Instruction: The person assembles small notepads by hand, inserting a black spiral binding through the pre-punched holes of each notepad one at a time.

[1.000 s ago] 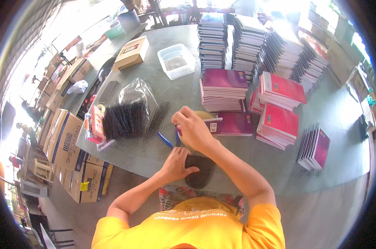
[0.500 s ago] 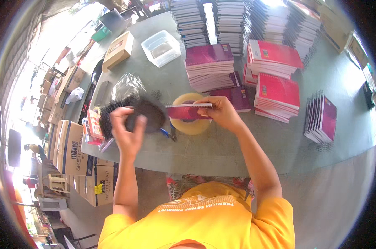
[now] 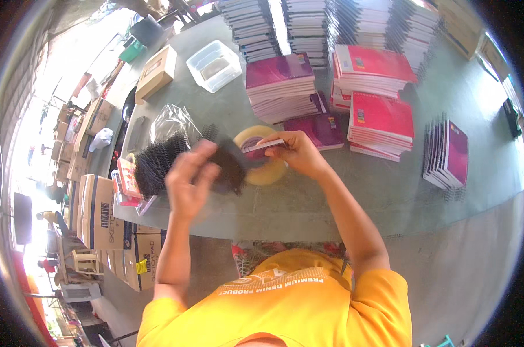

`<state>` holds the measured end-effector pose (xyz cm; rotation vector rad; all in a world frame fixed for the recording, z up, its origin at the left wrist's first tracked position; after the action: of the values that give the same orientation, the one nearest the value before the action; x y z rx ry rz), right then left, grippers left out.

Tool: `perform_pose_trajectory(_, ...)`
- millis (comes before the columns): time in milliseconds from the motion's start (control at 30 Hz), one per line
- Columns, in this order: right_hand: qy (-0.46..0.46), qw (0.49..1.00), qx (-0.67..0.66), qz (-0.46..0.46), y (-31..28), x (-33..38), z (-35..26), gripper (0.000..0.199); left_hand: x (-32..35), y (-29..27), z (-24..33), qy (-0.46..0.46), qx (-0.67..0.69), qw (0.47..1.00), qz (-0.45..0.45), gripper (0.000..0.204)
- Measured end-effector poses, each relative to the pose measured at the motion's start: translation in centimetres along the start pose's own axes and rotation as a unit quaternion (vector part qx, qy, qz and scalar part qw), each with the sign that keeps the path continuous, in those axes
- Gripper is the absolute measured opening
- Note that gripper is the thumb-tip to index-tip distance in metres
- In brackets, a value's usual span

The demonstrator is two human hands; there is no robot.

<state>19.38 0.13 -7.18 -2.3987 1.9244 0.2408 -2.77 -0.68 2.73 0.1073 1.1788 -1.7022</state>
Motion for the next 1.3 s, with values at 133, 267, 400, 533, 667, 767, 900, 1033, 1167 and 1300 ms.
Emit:
perform_pose_trajectory(133,-0.001,1.000,-0.018,0.008,0.5,-0.1,-0.3,0.022,0.3,1.6,-0.3,-0.053,-0.059,0.979,-0.186,0.030)
perform_pose_trajectory(267,-0.005,1.000,-0.004,0.017,0.1,0.0,-0.2,0.022,-1.2,0.5,0.4,-0.001,-0.030,0.999,0.033,0.034)
perform_pose_trajectory(400,-0.006,1.000,-0.008,0.011,0.3,-0.3,0.4,0.023,0.1,3.2,0.4,-0.011,-0.072,0.969,-0.237,0.029)
perform_pose_trajectory(533,-0.016,0.999,-0.034,0.004,0.5,0.3,0.6,0.025,-1.6,1.0,0.8,-0.010,-0.045,0.995,0.083,0.032)
perform_pose_trajectory(667,0.001,0.999,-0.042,-0.001,0.5,0.3,0.6,0.025,-2.0,2.0,1.8,-0.026,-0.032,0.998,-0.040,0.032)
perform_pose_trajectory(767,-0.007,0.999,-0.044,0.001,0.4,0.3,1.0,0.025,-2.8,2.1,1.9,0.004,-0.055,0.998,0.001,0.034)
perform_pose_trajectory(900,-0.088,0.995,0.028,-0.023,0.3,0.4,0.2,0.028,2.1,6.5,1.0,-0.063,0.010,0.984,-0.167,0.037)
perform_pose_trajectory(1033,-0.063,0.996,-0.053,-0.018,1.0,0.5,-0.2,0.028,5.1,7.4,-1.1,-0.134,0.077,0.959,-0.237,0.038)
perform_pose_trajectory(1167,-0.085,0.994,-0.073,-0.009,0.8,0.2,-0.2,0.026,3.5,6.3,1.0,-0.078,-0.080,0.962,-0.251,0.034)
perform_pose_trajectory(1300,-0.079,0.989,-0.120,0.034,1.3,0.4,-0.4,0.024,-0.2,5.5,3.0,0.058,-0.132,0.985,-0.098,0.032)
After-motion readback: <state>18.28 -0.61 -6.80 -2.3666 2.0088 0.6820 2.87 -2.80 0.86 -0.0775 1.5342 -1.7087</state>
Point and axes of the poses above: each hand's wrist, its own x-axis away from the middle knuckle, its own y-axis out of the palm, z = x × y, the point moved 3 cm from there along -x, towards the middle knuckle, and after that the axes turned 2 degrees about -z, right-handed, at the moved point
